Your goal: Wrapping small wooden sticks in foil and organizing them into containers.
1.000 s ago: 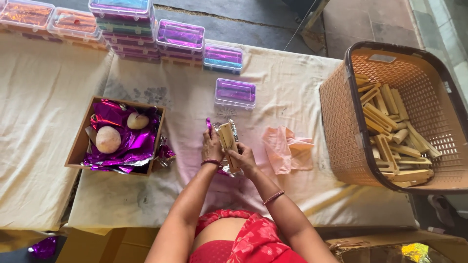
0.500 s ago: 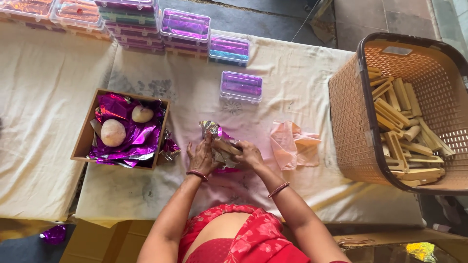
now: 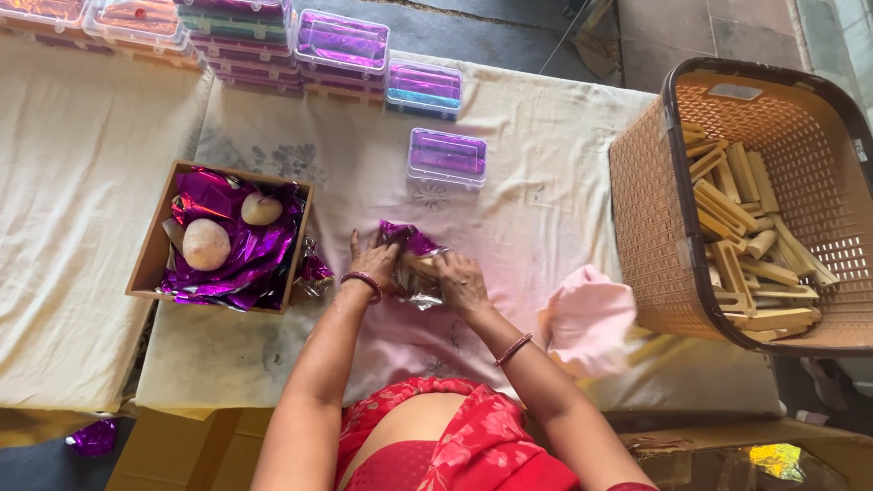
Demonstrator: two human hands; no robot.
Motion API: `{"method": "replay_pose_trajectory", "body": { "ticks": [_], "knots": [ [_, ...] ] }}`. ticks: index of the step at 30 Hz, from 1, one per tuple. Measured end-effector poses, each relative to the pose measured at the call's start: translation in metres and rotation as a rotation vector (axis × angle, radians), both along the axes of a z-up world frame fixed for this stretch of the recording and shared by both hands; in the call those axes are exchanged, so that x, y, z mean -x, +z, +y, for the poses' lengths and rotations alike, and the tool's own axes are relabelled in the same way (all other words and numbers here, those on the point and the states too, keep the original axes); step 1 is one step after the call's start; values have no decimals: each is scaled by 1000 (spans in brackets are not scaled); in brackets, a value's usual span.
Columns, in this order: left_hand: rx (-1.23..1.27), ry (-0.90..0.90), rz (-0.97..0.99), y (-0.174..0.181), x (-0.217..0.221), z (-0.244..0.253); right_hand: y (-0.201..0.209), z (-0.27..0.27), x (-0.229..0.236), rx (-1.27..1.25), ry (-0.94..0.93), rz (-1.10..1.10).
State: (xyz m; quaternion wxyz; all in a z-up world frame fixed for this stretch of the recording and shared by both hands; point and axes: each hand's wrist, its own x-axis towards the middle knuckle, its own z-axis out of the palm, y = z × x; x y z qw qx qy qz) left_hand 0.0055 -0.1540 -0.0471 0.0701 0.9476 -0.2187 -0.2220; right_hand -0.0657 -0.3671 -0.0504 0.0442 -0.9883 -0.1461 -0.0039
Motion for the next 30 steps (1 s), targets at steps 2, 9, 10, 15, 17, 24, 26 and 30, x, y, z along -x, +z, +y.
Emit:
{"method": "replay_pose_trajectory", "body": {
  "ticks": [2,9,10,15,17,24,26,30],
  "knots": [
    [-5,-7,-8,-5,-7,-2,15,3,1,-59,29,-64],
    [-30,11,-68,14,-3,-1,-22,-25,-14,-173,-268,-1],
    [-29,9,-68,8,-1,-3,-16,-23,-13,-172,-270,-1],
    [94,38,-109,6,7,-8,35,3,-4,-538,-17,-239],
    [63,20,-96,0,4,-8,52,20,0,-612,113,-278],
    [66,-28,-63,-31,-5,11,44,28,-9,-545,213,-52],
    [69,-34,-96,-68,-13,14,39,17,-13,-477,251,-77],
    [5,-58,-50,-22,-8,12,47,-3,-15,-337,416,-10]
  ]
}}
